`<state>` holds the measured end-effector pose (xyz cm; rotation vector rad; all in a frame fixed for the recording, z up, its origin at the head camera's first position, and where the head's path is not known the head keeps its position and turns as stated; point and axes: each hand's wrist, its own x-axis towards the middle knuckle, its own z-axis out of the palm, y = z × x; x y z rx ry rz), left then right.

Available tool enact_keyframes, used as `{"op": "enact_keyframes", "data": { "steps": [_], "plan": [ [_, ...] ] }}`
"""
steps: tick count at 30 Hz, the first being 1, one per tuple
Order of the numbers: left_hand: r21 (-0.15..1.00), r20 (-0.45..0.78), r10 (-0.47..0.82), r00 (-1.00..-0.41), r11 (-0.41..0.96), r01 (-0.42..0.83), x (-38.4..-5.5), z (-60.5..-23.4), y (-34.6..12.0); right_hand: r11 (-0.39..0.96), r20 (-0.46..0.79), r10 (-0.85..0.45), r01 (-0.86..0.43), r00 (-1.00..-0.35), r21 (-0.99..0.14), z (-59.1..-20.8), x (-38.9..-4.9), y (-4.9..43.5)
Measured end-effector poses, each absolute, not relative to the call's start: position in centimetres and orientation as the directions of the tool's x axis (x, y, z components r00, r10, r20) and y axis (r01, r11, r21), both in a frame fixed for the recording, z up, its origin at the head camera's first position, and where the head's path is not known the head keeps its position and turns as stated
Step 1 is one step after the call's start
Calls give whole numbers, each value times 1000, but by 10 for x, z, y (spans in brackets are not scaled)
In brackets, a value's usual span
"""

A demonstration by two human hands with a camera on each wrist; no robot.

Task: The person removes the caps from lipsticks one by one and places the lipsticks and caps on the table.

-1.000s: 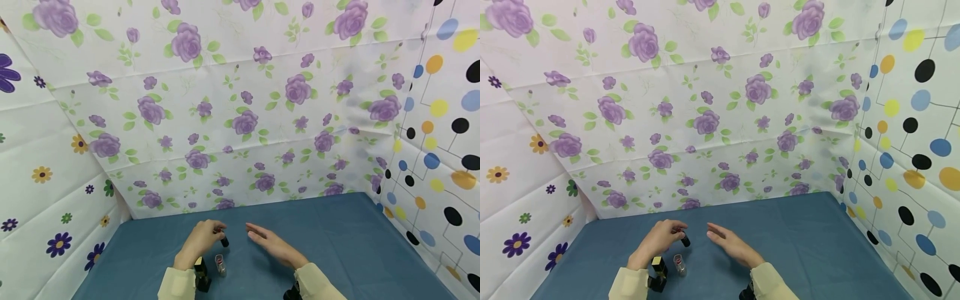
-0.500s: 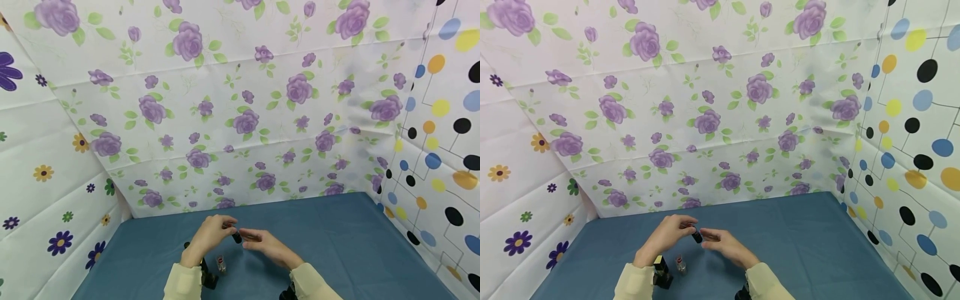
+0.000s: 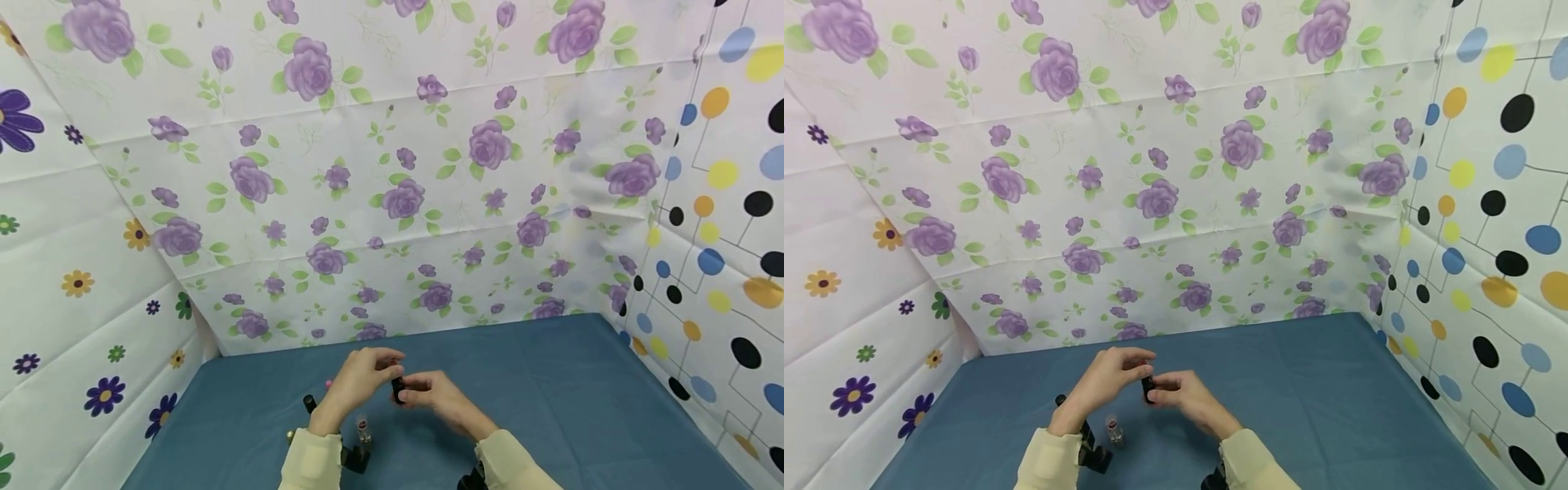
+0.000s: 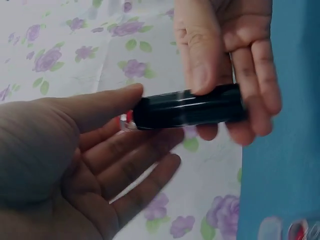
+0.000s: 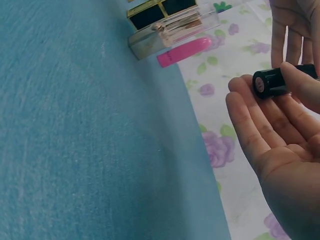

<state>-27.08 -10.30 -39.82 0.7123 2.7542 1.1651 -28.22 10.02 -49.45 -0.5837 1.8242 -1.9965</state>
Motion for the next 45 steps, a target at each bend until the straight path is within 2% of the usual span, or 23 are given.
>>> {"op": "enact_keyframes", "data": {
  "steps": [8, 18, 29, 45],
  "plan": [
    [790, 229, 443, -867, 436, 432, -274, -412, -101, -159, 95, -494, -18, -864, -987, -487, -280, 103],
    [907, 229, 439, -869, 226, 354, -278, -421, -88, -196, 86, -457, 6, -885, -981, -484, -278, 114],
    [930, 181, 438, -881, 214, 298, -287, -417, -72, -187, 69, -443, 16, -894, -982, -480, -280, 132],
    [934, 182, 423, -888, 207, 290, -287, -422, -69, -133, 42, -461, 23, -886, -991, -482, -281, 139]
  ]
}}
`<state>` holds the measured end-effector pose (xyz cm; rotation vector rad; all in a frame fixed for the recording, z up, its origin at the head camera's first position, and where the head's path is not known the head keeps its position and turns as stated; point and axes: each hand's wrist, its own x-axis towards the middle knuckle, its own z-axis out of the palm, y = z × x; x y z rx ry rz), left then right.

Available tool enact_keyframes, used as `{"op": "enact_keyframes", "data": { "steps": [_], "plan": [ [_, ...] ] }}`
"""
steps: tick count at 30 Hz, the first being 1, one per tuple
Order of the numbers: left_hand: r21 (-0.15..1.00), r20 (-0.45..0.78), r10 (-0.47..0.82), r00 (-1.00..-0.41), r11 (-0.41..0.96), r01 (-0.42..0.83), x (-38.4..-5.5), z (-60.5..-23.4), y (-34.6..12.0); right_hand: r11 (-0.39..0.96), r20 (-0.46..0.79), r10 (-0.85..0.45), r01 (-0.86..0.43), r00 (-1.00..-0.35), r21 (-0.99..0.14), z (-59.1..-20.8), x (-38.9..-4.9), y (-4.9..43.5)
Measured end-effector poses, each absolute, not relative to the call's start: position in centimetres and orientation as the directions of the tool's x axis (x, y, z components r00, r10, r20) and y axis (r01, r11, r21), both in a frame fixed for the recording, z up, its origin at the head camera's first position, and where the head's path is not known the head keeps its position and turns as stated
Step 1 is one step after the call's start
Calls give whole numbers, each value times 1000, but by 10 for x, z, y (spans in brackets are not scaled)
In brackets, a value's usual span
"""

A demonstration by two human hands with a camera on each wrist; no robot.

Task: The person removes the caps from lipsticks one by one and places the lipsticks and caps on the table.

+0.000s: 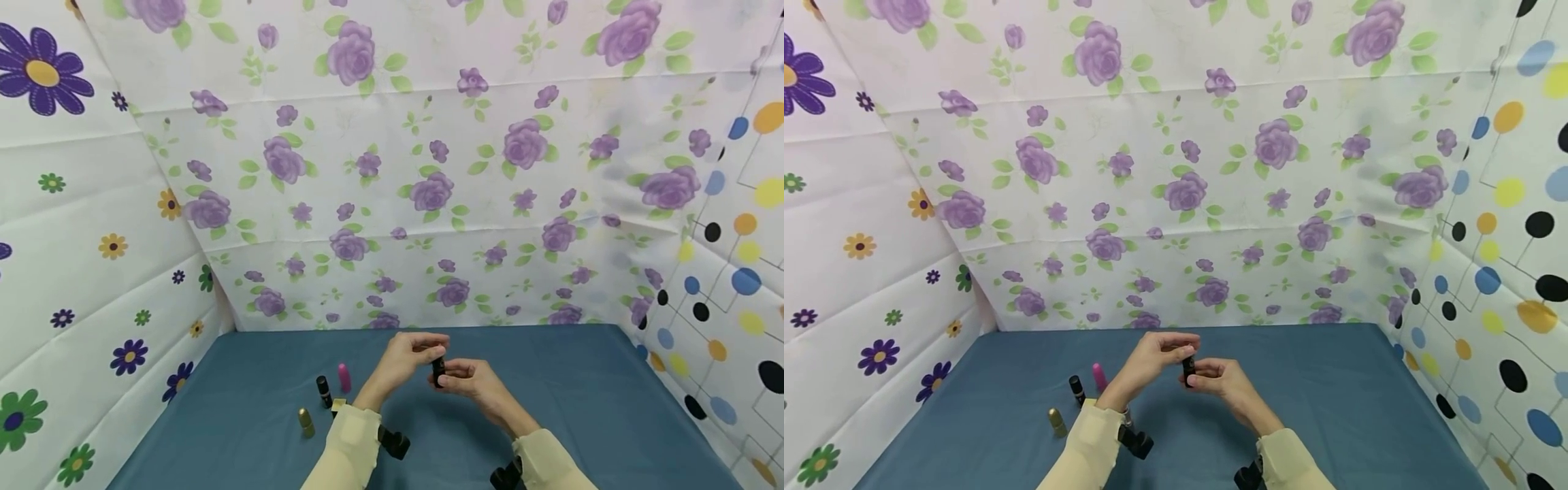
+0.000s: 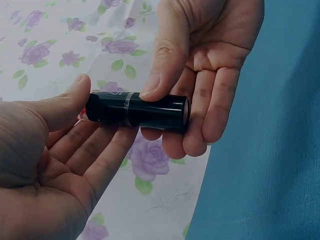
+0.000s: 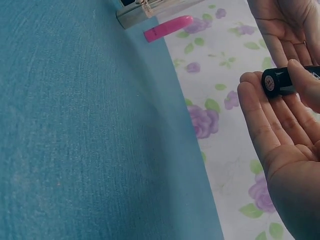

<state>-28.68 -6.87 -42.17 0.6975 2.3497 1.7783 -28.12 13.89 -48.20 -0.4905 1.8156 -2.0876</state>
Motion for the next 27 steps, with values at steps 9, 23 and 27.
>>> {"op": "enact_keyframes", "data": {
  "steps": [9, 23, 27],
  "plan": [
    [933, 178, 439, -880, 210, 293, -289, -425, -66, -119, 38, -470, 21, -882, -993, -484, -276, 145],
    [956, 170, 424, -889, 148, 253, -283, -426, -57, -81, 25, -462, 14, -886, -997, -488, -272, 154],
    [960, 171, 408, -897, 135, 244, -282, -428, -54, -64, 43, -462, -15, -886, -998, -489, -272, 156]
  ]
}}
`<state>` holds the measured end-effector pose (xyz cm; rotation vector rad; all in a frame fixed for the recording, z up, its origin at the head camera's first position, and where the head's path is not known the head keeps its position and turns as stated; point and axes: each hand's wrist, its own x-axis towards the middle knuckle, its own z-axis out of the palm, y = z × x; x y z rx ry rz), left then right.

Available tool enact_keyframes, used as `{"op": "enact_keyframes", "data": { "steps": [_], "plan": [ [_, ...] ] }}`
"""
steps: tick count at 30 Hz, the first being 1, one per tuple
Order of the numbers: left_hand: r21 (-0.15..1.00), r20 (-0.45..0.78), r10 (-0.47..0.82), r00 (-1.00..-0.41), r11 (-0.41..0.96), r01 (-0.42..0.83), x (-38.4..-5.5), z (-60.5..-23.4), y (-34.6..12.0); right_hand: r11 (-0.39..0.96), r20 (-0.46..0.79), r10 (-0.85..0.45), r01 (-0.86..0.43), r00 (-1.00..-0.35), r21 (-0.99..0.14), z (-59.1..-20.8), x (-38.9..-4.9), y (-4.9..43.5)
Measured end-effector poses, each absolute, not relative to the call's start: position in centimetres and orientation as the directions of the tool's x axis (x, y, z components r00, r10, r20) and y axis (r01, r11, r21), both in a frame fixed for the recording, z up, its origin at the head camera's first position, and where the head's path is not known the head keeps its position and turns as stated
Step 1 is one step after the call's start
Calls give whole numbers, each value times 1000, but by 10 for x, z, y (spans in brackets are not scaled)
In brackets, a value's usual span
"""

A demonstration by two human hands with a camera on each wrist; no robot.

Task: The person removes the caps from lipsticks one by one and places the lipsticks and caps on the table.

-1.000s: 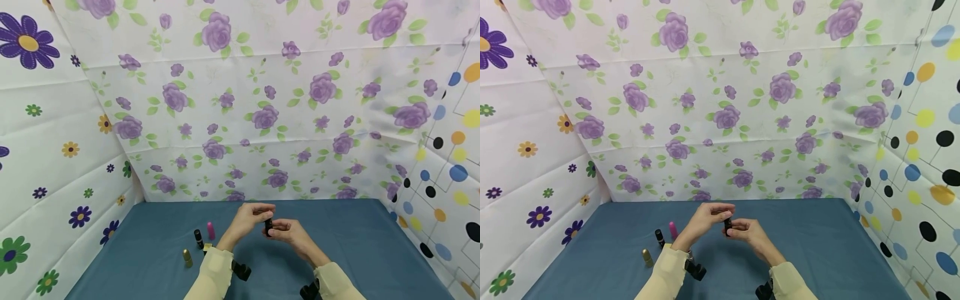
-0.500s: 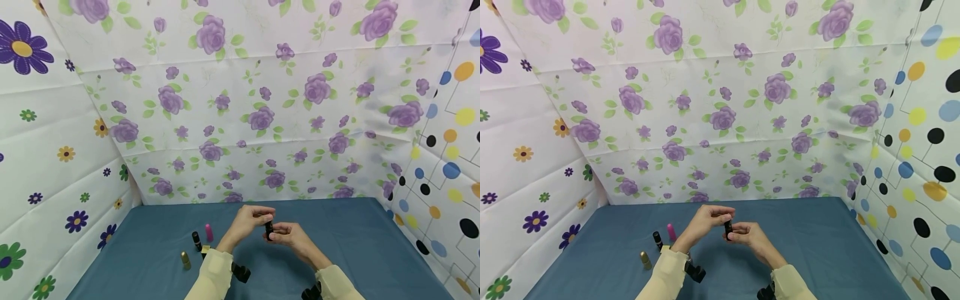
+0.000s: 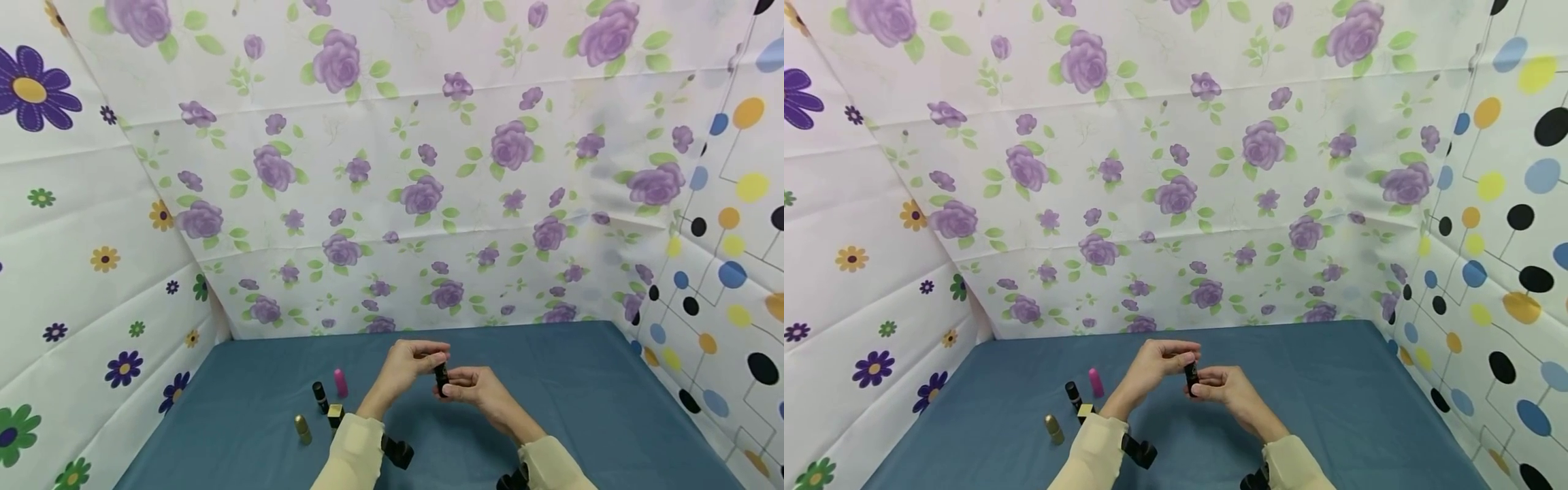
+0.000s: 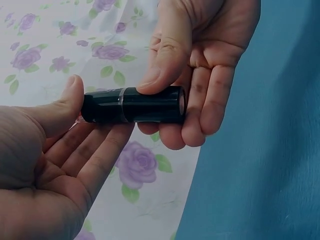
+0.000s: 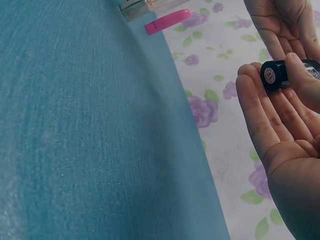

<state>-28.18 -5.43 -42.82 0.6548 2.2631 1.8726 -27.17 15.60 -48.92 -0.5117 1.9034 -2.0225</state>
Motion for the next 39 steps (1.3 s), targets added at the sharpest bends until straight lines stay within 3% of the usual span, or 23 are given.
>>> {"op": "enact_keyframes", "data": {
  "steps": [16, 20, 24, 32, 39],
  "plan": [
    [988, 132, 341, -931, 30, 151, -283, -434, -50, 14, 42, -448, -54, -893, -998, -483, -271, 157],
    [991, 132, 273, -953, -9, 135, -285, -429, -53, 163, 45, -420, -125, -907, -979, -488, -272, 159],
    [988, 146, 182, -972, 31, 154, -288, -421, -59, 278, 28, -364, -138, -931, -951, -495, -270, 163],
    [968, 205, 161, -965, 113, 224, -290, -429, -53, 226, 30, -332, -111, -943, -968, -493, -274, 167],
    [900, 309, 66, -949, 303, 314, -291, -445, -26, 292, 60, -203, -119, -977, -949, -492, -278, 187]
  ]
}}
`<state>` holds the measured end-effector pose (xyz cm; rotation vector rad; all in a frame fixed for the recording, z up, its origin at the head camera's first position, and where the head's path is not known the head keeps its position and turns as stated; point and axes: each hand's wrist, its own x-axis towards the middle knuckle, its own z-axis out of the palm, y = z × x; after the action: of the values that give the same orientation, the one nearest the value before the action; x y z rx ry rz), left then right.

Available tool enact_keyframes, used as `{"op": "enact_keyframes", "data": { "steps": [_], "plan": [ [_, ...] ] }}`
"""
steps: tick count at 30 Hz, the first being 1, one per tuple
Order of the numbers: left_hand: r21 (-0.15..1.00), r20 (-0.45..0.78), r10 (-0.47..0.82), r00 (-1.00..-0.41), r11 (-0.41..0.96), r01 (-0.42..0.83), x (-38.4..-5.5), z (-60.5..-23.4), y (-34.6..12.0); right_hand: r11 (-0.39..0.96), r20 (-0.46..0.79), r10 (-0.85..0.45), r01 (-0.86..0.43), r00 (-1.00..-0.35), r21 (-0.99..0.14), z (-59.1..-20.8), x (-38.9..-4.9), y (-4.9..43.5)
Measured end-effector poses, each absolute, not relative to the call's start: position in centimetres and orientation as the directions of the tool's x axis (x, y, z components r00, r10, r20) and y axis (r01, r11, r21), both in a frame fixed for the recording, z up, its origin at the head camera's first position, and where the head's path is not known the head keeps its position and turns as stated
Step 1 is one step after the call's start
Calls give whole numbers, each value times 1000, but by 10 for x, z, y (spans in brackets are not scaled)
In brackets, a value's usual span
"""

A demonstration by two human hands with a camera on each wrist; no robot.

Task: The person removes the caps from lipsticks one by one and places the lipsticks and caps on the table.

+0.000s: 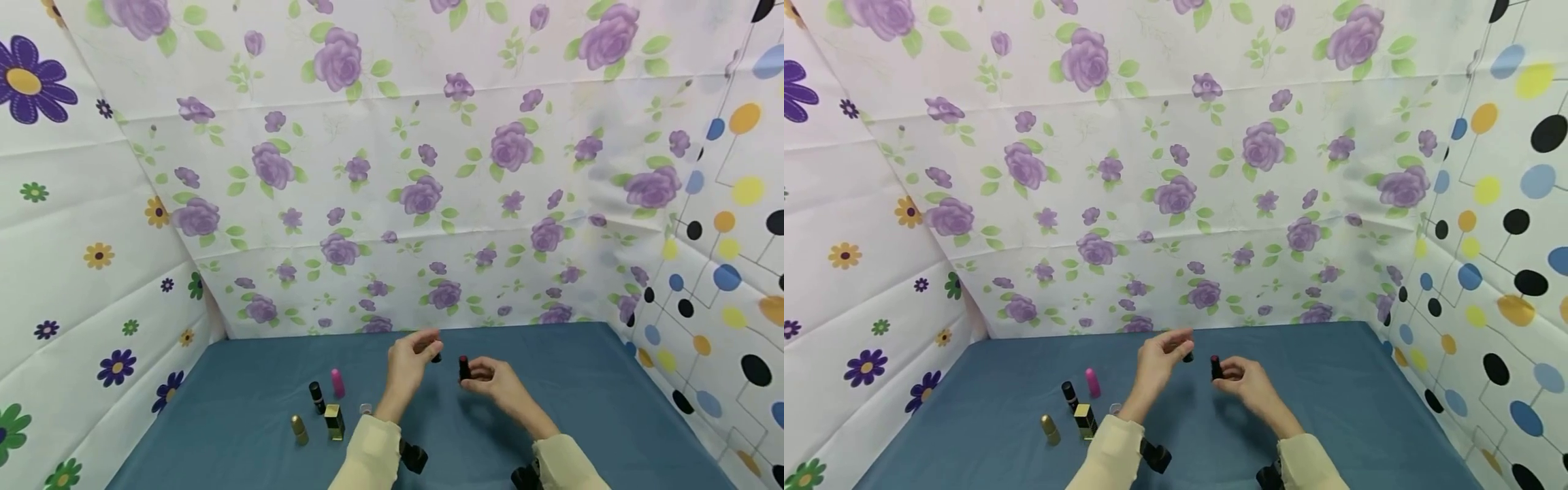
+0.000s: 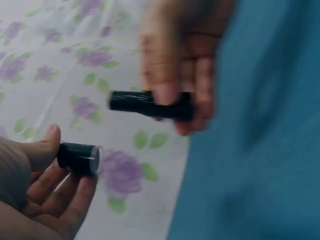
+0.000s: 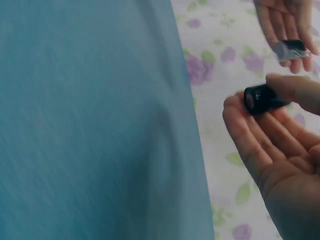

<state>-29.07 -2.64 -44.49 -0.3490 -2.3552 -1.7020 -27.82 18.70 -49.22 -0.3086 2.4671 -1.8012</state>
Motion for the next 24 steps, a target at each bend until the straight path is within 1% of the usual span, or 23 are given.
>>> {"op": "enact_keyframes", "data": {
  "steps": [4, 10, 12, 16, 24],
  "plan": [
    [881, 326, 68, -943, 341, 329, -292, -462, -9, 327, 103, -103, -132, -989, -936, -491, -282, 203],
    [884, 278, 82, -957, 367, 289, -297, -483, 14, 318, 83, 13, -75, -996, -945, -492, -286, 225],
    [895, 245, 95, -965, 360, 263, -299, -486, 20, 304, 72, 19, -63, -997, -951, -493, -287, 230],
    [897, 222, 126, -967, 363, 253, -300, -487, 30, 298, 57, 19, -49, -998, -953, -497, -288, 234],
    [882, 236, 160, -958, 378, 281, -301, -489, 42, 400, 82, 78, -45, -994, -916, -500, -287, 240]
  ]
}}
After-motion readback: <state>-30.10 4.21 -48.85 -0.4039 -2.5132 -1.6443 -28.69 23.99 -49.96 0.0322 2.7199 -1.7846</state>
